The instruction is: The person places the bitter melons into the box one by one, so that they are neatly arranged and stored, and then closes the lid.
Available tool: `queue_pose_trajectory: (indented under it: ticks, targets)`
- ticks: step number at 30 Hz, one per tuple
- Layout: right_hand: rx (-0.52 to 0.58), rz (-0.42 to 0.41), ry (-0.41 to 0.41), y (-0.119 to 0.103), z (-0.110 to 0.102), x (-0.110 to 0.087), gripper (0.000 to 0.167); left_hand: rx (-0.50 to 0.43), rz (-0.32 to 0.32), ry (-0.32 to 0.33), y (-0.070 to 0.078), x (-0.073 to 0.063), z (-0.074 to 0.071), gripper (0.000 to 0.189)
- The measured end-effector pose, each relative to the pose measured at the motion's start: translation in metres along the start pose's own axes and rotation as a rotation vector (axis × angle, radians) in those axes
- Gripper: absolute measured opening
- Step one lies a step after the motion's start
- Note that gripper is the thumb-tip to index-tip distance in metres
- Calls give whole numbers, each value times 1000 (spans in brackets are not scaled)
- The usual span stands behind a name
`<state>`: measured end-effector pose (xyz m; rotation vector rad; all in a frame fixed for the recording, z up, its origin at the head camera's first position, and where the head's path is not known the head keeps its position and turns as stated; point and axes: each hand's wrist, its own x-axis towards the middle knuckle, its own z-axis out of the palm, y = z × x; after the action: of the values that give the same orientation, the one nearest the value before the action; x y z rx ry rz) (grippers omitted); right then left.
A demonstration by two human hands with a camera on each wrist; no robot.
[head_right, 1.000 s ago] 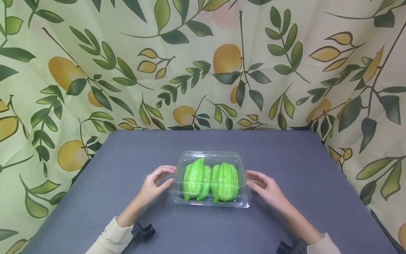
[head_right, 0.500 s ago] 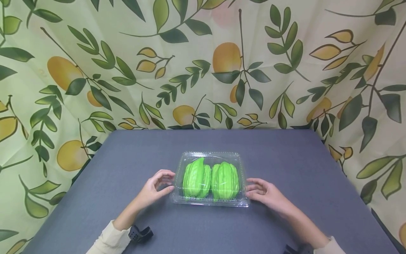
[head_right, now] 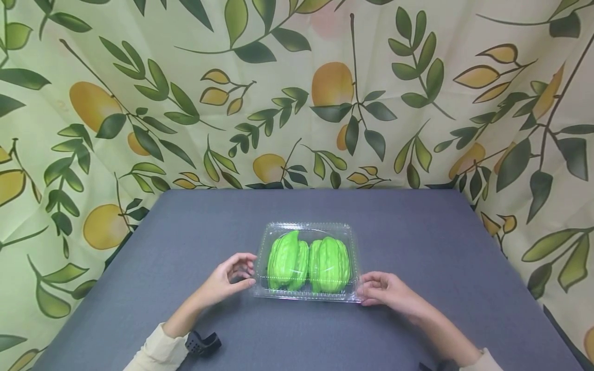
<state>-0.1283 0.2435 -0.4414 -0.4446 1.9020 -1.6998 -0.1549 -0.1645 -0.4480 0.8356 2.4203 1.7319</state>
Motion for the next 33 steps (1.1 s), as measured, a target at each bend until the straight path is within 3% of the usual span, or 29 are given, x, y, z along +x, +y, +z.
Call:
queue_pose_trajectory:
  ticks: [3, 5, 9, 14, 21, 26, 33]
  targets:
    - [15, -13, -45, 1, 1, 0, 21, -21, -52, -23, 0, 0, -1, 49]
    - [34, -10, -77, 1, 2, 0, 15, -39, -97, -45, 0, 0, -1, 52]
    - [47, 7, -122, 2, 4, 0, 25, -64, -199, -109, 3, 0, -3, 54]
    - [41, 24, -124, 3, 8, 1, 37, -59, -307, -187, 7, -1, -5, 49]
    - [98, 38, -83, 5, 10, 8, 21, -85, -347, -310, 5, 1, -5, 32]
    - [112, 42, -33, 5, 15, 18, 23, -112, -366, -309, -1, 4, -6, 31]
    - [141, 74, 72, 3, 21, 32, 23, -203, -416, -246, -3, 7, -3, 33]
